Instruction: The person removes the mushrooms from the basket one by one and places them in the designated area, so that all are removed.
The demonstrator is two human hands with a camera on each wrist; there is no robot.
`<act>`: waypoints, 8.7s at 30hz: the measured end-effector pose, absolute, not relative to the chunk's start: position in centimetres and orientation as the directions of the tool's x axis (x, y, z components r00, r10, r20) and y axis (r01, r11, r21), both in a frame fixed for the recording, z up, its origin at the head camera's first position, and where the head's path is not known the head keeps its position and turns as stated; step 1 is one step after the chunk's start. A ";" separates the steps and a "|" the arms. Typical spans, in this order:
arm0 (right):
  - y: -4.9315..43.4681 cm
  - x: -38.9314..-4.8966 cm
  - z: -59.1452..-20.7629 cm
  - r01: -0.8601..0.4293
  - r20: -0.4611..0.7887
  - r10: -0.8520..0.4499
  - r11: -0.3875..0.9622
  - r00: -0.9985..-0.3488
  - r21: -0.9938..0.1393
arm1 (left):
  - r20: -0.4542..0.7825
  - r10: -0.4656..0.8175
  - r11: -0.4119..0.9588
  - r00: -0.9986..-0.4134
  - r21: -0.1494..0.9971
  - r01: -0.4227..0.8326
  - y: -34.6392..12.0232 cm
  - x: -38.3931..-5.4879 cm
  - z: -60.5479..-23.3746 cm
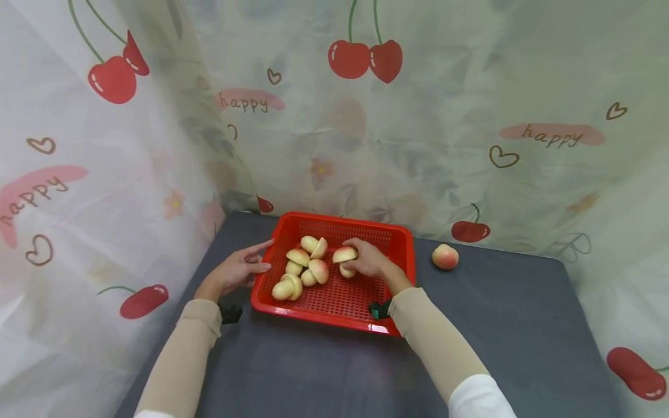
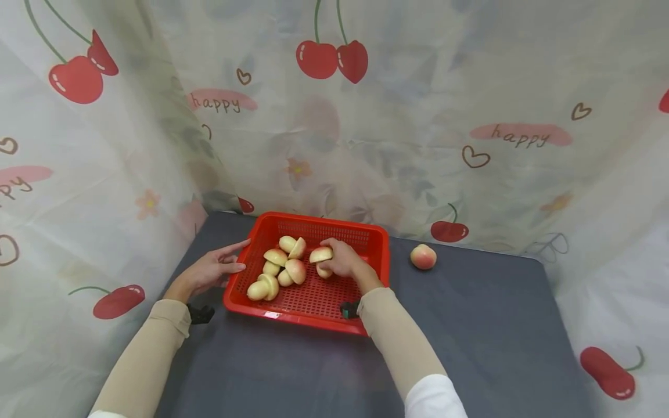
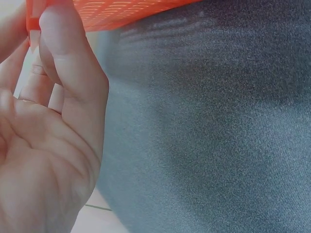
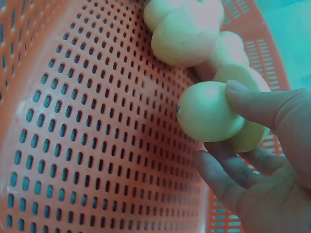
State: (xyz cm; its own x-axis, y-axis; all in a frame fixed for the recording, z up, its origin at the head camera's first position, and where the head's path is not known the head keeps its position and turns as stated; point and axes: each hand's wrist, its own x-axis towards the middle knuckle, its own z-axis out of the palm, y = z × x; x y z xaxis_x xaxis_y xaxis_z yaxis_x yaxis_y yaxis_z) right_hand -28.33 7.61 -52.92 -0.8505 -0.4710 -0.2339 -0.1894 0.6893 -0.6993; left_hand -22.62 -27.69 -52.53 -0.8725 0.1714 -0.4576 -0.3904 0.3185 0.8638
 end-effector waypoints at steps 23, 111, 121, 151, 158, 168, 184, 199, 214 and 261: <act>8.9 -25.1 -48.6 -0.280 -0.079 -0.513 0.583 -0.855 -0.762 | -0.456 0.182 0.270 -0.871 0.875 -0.402 -27.9 -22.5 -53.0; 27.8 -19.9 -50.2 -0.017 -0.035 -0.075 0.592 -0.997 -0.806 | -0.374 0.193 0.133 -0.907 0.926 -0.353 -28.3 -21.6 -54.1; 30.4 -20.2 -52.0 -0.001 -0.001 -0.002 0.583 -1.000 -0.813 | -0.365 0.168 0.109 -0.916 0.930 -0.351 -28.3 -21.6 -54.2; 34.3 -23.1 -56.0 0.207 -0.151 0.143 0.606 -0.978 -0.768 | -0.391 0.177 0.144 -0.903 0.918 -0.369 -28.3 -21.6 -53.8; 34.5 -22.9 -56.5 0.240 -0.187 0.150 0.579 -0.971 -0.779 | -0.397 0.173 0.157 -0.901 0.915 -0.373 -28.3 -21.9 -54.0; 34.4 -22.6 -56.8 0.279 -0.237 0.148 0.541 -0.960 -0.793 | -0.383 0.170 0.160 -0.908 0.920 -0.358 -28.0 -21.7 -53.9; 34.3 -22.4 -57.0 0.314 -0.271 0.162 0.561 -0.949 -0.766 | -0.387 0.183 0.131 -0.904 0.921 -0.368 -27.8 -21.5 -54.3; 34.1 -22.2 -56.0 0.297 -0.224 0.195 0.623 -0.955 -0.723 | -0.391 0.193 0.089 -0.900 0.920 -0.381 -28.1 -21.6 -54.4; 32.0 -21.0 -52.9 0.175 -0.081 0.162 0.732 -0.983 -0.658 | -0.391 0.203 0.088 -0.898 0.921 -0.381 -28.1 -21.6 -54.1; 19.2 -20.8 -48.7 -0.324 0.161 -0.299 0.931 -0.941 -0.166 | -0.385 0.182 0.185 -0.905 0.917 -0.353 -28.3 -21.4 -54.1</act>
State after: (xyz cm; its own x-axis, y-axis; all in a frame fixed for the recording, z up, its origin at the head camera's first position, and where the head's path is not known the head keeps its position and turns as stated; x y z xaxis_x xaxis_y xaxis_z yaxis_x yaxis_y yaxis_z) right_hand -20.76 19.19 -48.74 -0.9406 -0.2987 0.1615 -0.3243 0.9312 -0.1663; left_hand -21.39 -28.31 -54.11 -0.9048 0.1819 -0.3851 -0.3532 0.1847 0.9171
